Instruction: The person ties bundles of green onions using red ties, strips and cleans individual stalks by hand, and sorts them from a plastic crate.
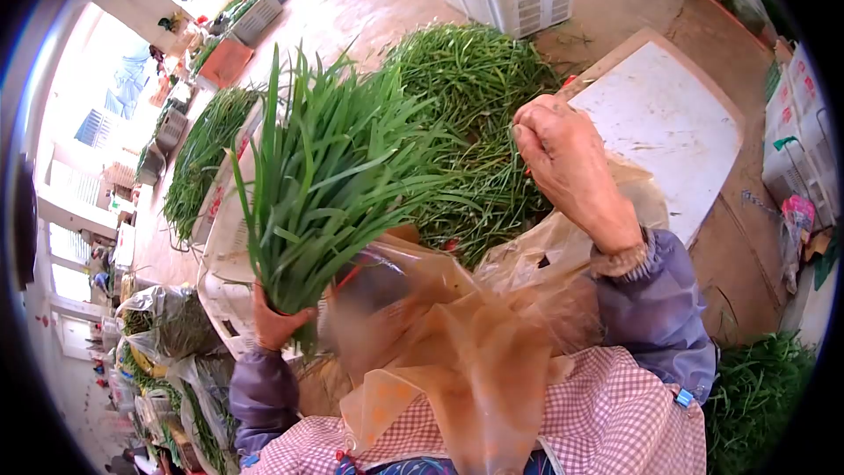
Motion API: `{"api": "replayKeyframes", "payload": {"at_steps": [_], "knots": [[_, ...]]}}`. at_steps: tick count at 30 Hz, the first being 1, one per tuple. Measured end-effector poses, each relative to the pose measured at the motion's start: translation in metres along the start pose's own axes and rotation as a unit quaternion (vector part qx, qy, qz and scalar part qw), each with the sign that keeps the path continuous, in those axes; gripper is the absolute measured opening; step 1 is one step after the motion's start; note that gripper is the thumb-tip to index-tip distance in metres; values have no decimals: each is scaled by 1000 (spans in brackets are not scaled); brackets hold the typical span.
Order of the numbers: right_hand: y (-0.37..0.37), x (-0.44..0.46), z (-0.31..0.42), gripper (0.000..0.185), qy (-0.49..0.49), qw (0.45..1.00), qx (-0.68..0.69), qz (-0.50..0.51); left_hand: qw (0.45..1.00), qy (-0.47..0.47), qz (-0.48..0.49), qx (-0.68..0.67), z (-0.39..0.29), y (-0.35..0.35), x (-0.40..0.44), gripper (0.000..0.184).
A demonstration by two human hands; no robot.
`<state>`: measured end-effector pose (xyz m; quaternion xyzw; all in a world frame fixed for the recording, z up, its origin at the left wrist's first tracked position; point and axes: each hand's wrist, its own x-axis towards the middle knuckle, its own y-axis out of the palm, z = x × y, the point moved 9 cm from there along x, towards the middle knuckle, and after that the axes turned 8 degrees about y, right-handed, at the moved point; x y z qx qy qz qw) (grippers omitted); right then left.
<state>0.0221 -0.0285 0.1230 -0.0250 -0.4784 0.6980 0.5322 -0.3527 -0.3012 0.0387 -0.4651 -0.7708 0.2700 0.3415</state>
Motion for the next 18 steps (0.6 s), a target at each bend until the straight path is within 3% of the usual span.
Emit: {"api": "replayKeyframes", "payload": {"at_steps": [2,3,5,8,13,15,17,18], "knots": [[11,-6,7,6,78,947,310,19,1000,-22,-6,19,6,10,-18,109],[17,-10,28,7,52,910,410,30,999,-27,-6,21,11,13,-24,109],[29,-17,74,10,19,932,330,150,999,-41,-18,-14,18,15,-32,109],[50,-23,107,19,-68,954,247,156,999,-51,-17,-4,21,17,-35,110],[77,-27,124,24,-96,972,166,135,994,-22,-27,107,2,15,-35,112],[90,-36,135,21,-193,964,106,149,990,1,-23,142,-7,16,-33,111],[85,-35,125,20,-196,955,183,126,989,-16,-17,145,-6,17,-33,110],[78,-29,105,21,-99,932,302,171,989,-12,-20,148,-2,17,-35,110]]}}
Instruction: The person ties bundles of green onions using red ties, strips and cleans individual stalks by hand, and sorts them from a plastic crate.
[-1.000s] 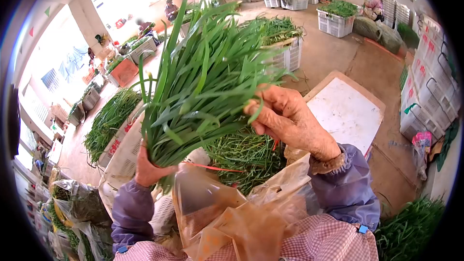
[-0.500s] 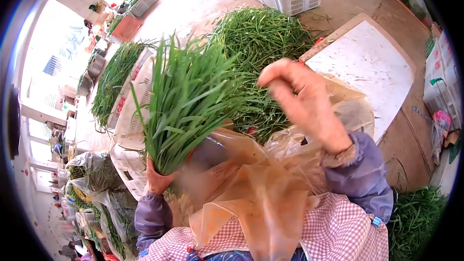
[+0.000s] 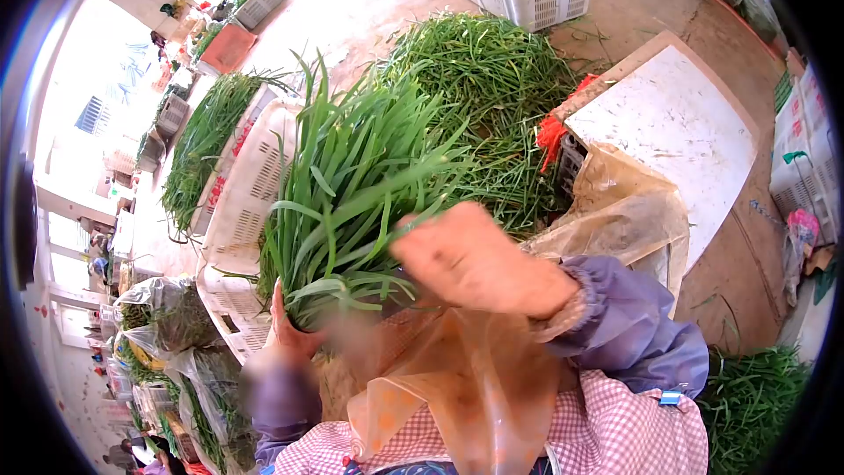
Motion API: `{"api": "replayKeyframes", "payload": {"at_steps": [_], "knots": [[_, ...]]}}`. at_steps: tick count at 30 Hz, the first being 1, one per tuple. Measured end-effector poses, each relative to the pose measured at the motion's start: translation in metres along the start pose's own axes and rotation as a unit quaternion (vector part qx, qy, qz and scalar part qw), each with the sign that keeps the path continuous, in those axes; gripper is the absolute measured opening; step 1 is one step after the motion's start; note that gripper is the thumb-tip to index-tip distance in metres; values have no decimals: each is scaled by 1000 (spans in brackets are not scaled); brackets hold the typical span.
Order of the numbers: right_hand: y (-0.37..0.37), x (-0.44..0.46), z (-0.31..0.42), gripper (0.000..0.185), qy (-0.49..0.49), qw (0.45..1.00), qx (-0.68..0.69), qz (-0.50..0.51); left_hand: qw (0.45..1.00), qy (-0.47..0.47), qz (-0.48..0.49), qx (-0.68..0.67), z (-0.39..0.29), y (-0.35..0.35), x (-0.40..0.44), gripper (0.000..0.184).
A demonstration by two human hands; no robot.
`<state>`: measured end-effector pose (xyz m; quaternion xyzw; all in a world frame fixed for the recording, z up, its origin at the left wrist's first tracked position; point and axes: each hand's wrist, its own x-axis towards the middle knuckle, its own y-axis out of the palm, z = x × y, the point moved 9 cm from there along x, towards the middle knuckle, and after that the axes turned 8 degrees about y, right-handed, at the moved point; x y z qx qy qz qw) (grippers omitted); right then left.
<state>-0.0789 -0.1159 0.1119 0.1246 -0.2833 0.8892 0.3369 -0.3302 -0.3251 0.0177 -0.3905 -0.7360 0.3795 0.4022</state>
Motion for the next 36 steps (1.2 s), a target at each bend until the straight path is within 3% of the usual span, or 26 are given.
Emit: {"api": "replayKeyframes", "payload": {"at_steps": [1,3,7,11,13,15,16,18,19,21,23,27,29,31,33,34,36], "knots": [[-13,-4,-15,23,82,987,138,5,1000,3,-4,2,2,1,-2,109],[-51,-13,-34,25,127,964,200,-118,1000,11,0,11,6,3,-6,108],[-105,-25,-60,12,216,903,275,-250,998,45,14,40,-6,2,-4,104],[-114,2,-23,10,123,953,177,-212,993,106,-22,46,-5,5,-6,104],[-104,21,-20,14,119,963,186,-152,994,102,-8,42,-5,5,-5,104],[-80,43,-3,19,29,995,73,-62,995,95,5,41,-4,6,-4,104],[-78,50,4,19,29,995,74,-60,993,105,-5,47,-5,5,-5,103],[-54,63,14,20,70,996,-18,51,992,110,-18,51,-7,5,-6,102],[-47,67,11,20,69,996,-19,56,991,120,-24,60,-11,5,-6,102],[-37,69,29,17,-110,973,-202,-15,990,123,-32,68,-13,3,-5,101],[-32,66,29,17,-122,967,-222,-19,981,170,-37,84,-23,3,-7,101],[-40,51,16,17,-97,981,-159,-59,978,175,-47,99,-23,7,-11,99],[-70,39,-9,19,33,982,-7,-183,976,185,-49,103,-21,9,-10,96],[-101,29,-35,19,77,927,251,-266,971,210,-80,86,-27,4,-9,93],[-127,16,-57,15,115,886,325,-309,970,214,-74,86,-28,3,-8,90],[-136,14,-58,15,114,885,322,-316,971,208,-72,88,-26,3,-9,87],[-153,12,-53,14,132,920,188,-317,966,222,-93,91,-30,2,-6,80]]}}
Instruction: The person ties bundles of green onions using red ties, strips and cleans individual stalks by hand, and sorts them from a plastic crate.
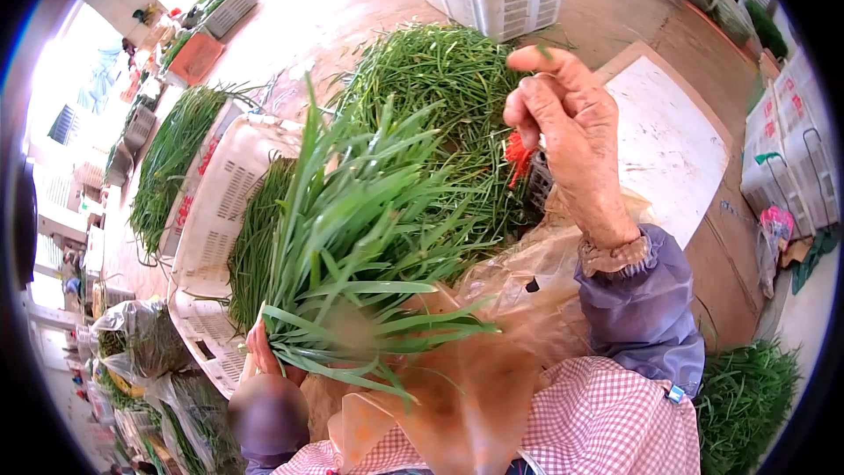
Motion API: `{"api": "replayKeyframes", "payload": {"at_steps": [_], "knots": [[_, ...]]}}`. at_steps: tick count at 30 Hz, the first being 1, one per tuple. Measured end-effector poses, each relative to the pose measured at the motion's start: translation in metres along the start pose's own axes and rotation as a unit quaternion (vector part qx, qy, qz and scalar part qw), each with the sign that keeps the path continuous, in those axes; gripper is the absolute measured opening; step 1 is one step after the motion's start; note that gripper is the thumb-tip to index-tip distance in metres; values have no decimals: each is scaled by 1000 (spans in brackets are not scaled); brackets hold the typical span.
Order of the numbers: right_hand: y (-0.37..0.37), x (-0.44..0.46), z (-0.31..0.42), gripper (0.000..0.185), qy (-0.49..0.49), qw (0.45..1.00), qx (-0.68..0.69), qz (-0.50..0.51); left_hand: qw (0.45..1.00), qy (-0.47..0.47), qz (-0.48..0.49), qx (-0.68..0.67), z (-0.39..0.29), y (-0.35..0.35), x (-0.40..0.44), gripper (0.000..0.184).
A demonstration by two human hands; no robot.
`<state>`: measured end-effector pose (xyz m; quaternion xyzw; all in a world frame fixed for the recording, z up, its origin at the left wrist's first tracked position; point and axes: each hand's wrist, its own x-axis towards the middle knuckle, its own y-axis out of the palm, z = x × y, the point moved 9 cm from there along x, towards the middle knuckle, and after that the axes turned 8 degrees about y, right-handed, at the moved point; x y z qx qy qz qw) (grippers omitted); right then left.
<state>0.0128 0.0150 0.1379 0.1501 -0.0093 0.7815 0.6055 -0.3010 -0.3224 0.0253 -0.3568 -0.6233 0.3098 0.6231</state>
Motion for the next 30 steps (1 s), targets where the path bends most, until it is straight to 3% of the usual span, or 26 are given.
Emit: {"api": "replayKeyframes", "payload": {"at_steps": [1,4,5,8,11,13,15,16,18,19,21,22,26,28,30], "knots": [[-7,3,-2,14,0,1000,-1,-6,1000,5,2,-3,-2,1,1,80],[17,4,-14,16,-13,984,-109,141,1000,-2,7,-2,0,0,-1,78],[28,5,-19,17,23,970,-157,183,1000,1,10,1,0,0,0,78],[59,7,-32,22,72,949,-111,285,999,-22,40,-4,10,5,-13,85],[85,11,-39,24,28,933,-77,349,994,-71,81,-17,19,10,-22,90],[100,6,-47,23,67,918,-61,386,994,-70,75,-27,18,8,-23,91],[108,1,-31,21,-70,895,-188,398,997,-25,64,18,7,4,-18,91],[111,-1,-33,21,-68,893,-187,403,998,-20,60,26,3,2,-14,89],[98,-5,-1,19,-273,899,-237,248,998,-29,54,33,-2,2,-5,83],[99,-7,-3,19,-273,897,-237,253,998,-32,48,40,-5,1,-1,78],[57,20,-25,20,-70,991,-61,93,996,-59,59,34,-3,2,-2,77],[48,29,-28,20,-26,997,-8,77,997,-52,54,34,-2,3,-3,76],[59,30,-34,13,76,978,-4,192,996,-53,51,39,-6,1,1,70],[84,14,-24,10,27,951,-30,308,997,-51,49,43,-7,0,4,67],[105,1,-15,14,-24,906,-163,389,998,-29,39,43,-10,-2,6,57]]}}
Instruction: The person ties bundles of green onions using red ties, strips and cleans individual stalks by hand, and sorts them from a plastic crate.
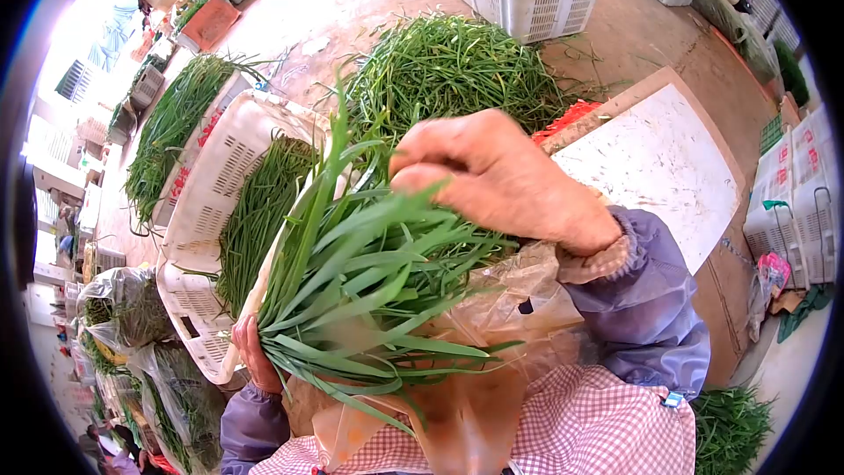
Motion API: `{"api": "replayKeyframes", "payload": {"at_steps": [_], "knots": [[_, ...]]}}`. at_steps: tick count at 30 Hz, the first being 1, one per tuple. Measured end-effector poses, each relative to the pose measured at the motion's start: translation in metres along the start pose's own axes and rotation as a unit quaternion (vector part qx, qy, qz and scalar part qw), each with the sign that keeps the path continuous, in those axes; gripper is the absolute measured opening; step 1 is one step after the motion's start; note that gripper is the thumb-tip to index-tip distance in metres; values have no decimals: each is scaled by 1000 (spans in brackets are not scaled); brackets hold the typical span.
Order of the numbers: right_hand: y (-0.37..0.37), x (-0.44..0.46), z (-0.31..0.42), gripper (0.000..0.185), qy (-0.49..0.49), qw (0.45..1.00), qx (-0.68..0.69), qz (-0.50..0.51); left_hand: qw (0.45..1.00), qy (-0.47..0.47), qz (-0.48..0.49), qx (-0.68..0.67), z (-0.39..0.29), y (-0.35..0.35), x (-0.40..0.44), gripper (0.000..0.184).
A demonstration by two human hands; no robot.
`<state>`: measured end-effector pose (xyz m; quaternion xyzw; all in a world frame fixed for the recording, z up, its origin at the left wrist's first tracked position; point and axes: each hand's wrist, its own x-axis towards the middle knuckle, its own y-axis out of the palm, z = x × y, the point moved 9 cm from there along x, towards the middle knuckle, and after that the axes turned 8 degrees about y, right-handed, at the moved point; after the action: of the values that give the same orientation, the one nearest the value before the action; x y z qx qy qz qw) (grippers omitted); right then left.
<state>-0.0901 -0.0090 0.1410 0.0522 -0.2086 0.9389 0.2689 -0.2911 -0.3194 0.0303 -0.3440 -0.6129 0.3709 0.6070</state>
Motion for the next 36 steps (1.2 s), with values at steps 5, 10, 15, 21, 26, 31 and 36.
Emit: {"api": "replayKeyframes", "payload": {"at_steps": [5,10,15,21,26,31,36], "knots": [[33,1,5,17,-69,975,-204,61,1000,14,9,1,1,1,-5,64],[-25,-21,4,14,-55,961,-105,-251,1000,-1,6,4,-2,-2,1,52],[-84,-27,-45,13,46,944,149,-292,1000,0,3,1,-1,-2,0,53],[-54,18,-46,34,25,994,-26,-99,1000,1,10,0,-1,-3,2,54],[-8,68,-61,41,2,987,-145,67,1000,10,19,12,-5,-4,6,51],[5,56,-50,35,-69,972,-214,60,999,5,37,18,-9,-7,6,50],[-65,50,-97,35,75,986,111,-96,999,4,32,31,-10,-7,5,46]]}}
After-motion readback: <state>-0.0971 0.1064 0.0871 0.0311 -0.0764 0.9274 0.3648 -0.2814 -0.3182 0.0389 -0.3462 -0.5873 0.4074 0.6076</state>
